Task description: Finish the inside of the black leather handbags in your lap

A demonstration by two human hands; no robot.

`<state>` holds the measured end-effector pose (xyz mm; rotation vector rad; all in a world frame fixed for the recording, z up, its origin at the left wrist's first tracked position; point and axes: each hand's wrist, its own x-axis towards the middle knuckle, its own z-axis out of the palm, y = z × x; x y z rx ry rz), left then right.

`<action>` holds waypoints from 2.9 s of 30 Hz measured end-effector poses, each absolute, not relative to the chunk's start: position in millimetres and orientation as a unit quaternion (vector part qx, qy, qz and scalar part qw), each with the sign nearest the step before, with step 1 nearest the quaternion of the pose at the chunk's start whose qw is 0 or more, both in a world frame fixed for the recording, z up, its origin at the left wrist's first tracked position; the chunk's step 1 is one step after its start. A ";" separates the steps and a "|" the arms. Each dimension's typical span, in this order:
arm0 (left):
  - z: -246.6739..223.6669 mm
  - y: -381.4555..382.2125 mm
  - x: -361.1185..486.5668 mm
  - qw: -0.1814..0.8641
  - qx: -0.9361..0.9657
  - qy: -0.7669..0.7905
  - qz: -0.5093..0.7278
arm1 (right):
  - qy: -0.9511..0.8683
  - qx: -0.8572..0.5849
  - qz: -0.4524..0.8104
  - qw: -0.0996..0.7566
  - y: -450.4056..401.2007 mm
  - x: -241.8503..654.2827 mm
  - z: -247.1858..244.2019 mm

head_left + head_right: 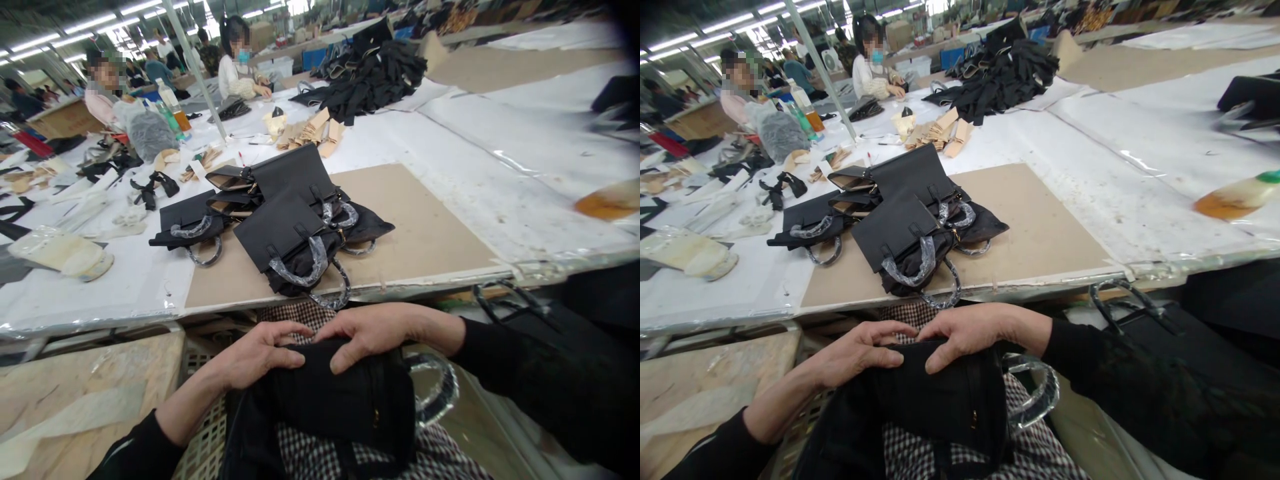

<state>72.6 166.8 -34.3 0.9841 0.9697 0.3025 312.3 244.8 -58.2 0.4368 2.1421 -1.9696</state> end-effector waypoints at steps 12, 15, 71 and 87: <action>-36.9 161.9 65.6 0.518 0.649 0.554 0.058 | 0.702 0.174 -0.687 0.076 237.7 294.9 -66.4; -31.6 163.5 68.6 0.520 0.674 0.522 0.048 | 0.733 0.169 -0.654 0.075 239.4 288.5 -64.7; -29.3 158.5 44.4 0.439 0.708 0.552 0.037 | 0.872 0.220 -0.437 -0.008 222.7 257.9 -70.6; -23.0 141.8 26.9 0.521 0.613 0.589 0.081 | 0.854 0.253 -0.449 0.062 214.0 303.2 -74.8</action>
